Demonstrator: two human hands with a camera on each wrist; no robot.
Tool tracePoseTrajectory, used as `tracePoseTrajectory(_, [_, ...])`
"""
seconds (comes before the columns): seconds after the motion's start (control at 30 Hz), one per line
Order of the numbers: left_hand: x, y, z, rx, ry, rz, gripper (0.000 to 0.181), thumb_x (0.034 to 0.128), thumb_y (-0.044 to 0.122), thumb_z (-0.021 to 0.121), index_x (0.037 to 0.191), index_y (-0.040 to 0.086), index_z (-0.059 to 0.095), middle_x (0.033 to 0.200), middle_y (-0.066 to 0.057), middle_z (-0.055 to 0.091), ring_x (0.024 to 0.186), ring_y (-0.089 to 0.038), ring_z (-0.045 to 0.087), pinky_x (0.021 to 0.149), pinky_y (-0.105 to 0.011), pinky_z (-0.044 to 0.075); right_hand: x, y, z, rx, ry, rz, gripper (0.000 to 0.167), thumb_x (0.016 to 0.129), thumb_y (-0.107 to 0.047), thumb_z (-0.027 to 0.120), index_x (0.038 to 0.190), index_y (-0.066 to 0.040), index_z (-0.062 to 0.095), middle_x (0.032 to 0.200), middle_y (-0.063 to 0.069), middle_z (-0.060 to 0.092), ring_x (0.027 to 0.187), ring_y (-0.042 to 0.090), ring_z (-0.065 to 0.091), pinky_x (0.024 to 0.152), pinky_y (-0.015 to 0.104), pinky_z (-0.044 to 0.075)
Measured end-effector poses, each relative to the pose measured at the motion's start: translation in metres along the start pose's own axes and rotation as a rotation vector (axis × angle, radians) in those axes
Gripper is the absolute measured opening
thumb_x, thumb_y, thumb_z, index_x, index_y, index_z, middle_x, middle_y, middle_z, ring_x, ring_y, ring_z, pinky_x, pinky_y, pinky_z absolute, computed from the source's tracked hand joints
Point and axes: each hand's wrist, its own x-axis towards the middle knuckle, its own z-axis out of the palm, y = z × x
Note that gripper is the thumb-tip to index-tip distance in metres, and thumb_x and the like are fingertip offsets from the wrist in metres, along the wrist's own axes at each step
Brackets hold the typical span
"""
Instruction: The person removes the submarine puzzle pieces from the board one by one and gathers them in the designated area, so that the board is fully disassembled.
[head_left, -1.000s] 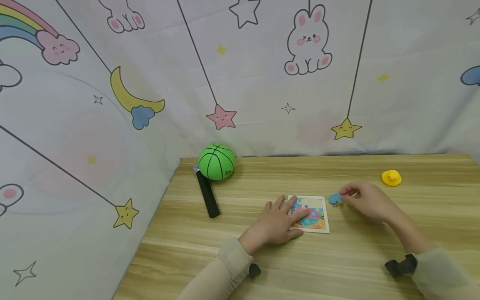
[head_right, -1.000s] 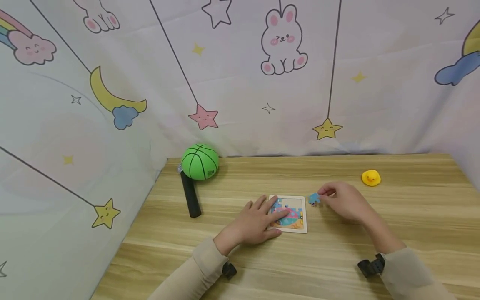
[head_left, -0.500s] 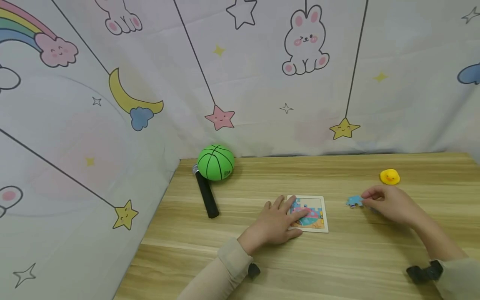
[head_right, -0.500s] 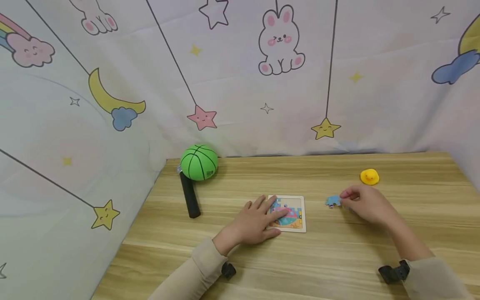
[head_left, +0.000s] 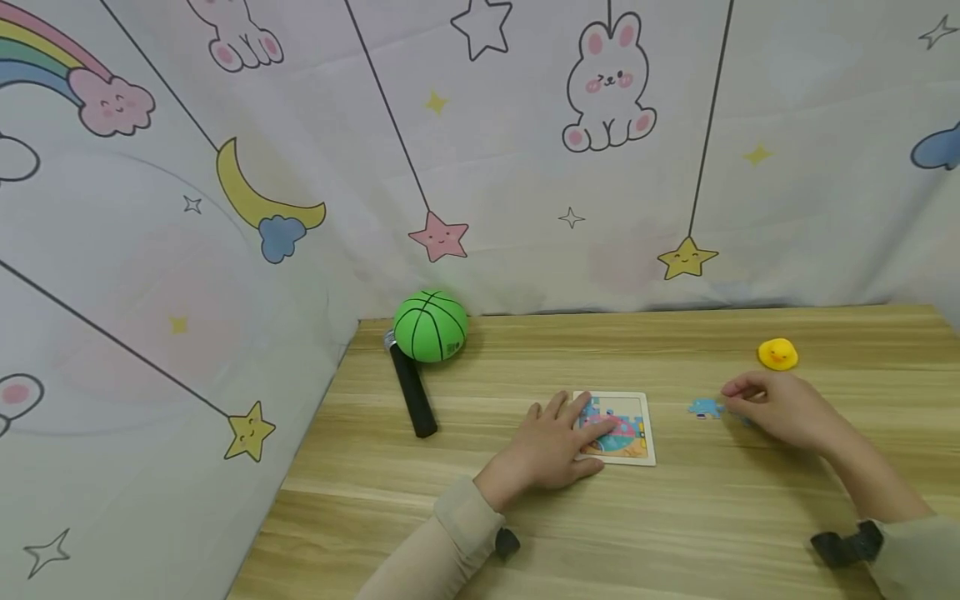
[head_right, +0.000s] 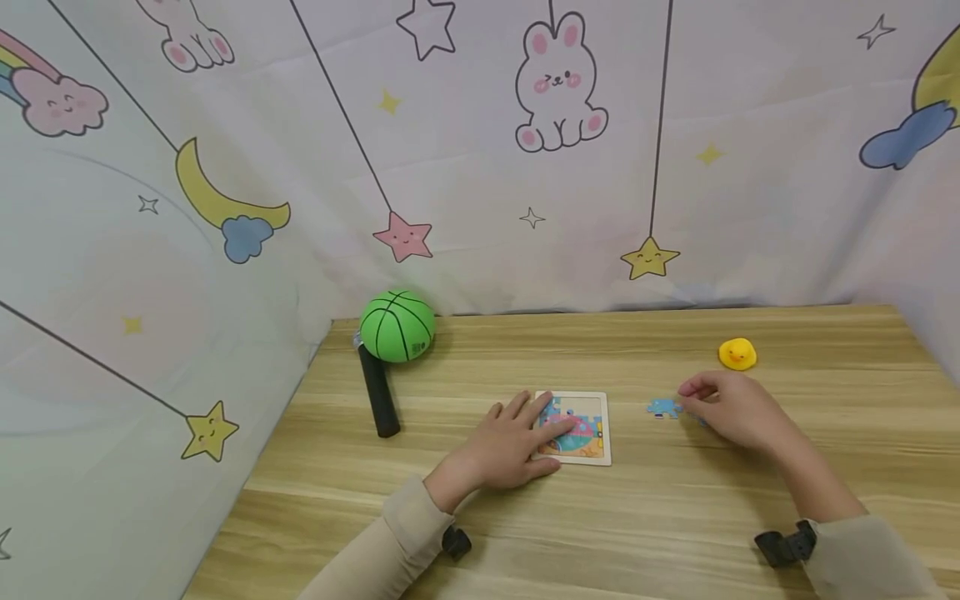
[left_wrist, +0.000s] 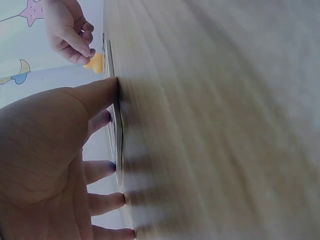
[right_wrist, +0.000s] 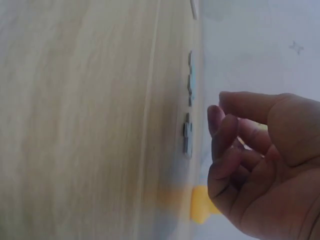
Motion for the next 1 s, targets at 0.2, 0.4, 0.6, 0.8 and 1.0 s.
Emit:
tracePoseTrajectory(0.2, [-0.002, 0.000, 0.000, -0.034, 0.017, -0.012, 0.064, 0.1056, 0.062, 0.044, 0.164, 0.046, 0.024, 0.173, -0.005, 0.014, 0.156, -0.035, 0.021, 0.116, -0.060, 0.031, 0.004, -0.012, 0.006, 0.041, -0.015, -0.008, 0.030, 0.101, -0.027, 0.071, 0.116, -0.001, 0.072, 0.102, 0.007, 0.071, 0.085, 0.020, 0.063, 0.069, 0.033, 0.051])
tracePoseTrajectory(0.4, [-0.004, 0.000, 0.001, -0.047, 0.021, -0.039, 0.065, 0.1041, 0.064, 0.045, 0.163, 0.046, 0.027, 0.173, -0.005, 0.016, 0.155, -0.035, 0.022, 0.116, -0.061, 0.031, 0.012, -0.027, 0.017, 0.076, -0.037, -0.022, 0.029, 0.100, -0.026, 0.072, 0.117, -0.003, 0.072, 0.102, 0.004, 0.070, 0.082, 0.018, 0.061, 0.067, 0.031, 0.051])
tracePoseTrajectory(0.6, [-0.007, -0.003, 0.002, -0.016, 0.017, -0.038, 0.065, 0.1046, 0.064, 0.044, 0.164, 0.046, 0.024, 0.173, -0.005, 0.015, 0.155, -0.037, 0.023, 0.115, -0.060, 0.032, 0.021, -0.042, 0.028, 0.082, -0.072, -0.033, 0.029, 0.100, -0.027, 0.071, 0.118, -0.004, 0.072, 0.103, 0.003, 0.069, 0.085, 0.018, 0.061, 0.071, 0.035, 0.051])
tracePoseTrajectory(0.8, [-0.009, -0.006, 0.003, -0.021, 0.004, -0.039, 0.063, 0.1059, 0.062, 0.043, 0.164, 0.046, 0.025, 0.173, -0.004, 0.014, 0.155, -0.038, 0.022, 0.115, -0.061, 0.033, 0.027, -0.057, 0.039, 0.071, -0.083, -0.071, 0.026, 0.100, -0.024, 0.072, 0.117, -0.006, 0.073, 0.101, 0.001, 0.069, 0.085, 0.018, 0.060, 0.074, 0.036, 0.051])
tracePoseTrajectory(1.0, [-0.009, -0.007, 0.004, -0.017, -0.001, -0.040, 0.062, 0.1064, 0.061, 0.042, 0.164, 0.047, 0.024, 0.174, -0.003, 0.013, 0.155, -0.037, 0.021, 0.115, -0.061, 0.032, 0.033, -0.069, 0.051, 0.081, -0.093, -0.111, 0.022, 0.099, -0.020, 0.072, 0.115, -0.005, 0.074, 0.098, 0.000, 0.069, 0.084, 0.018, 0.060, 0.075, 0.036, 0.052])
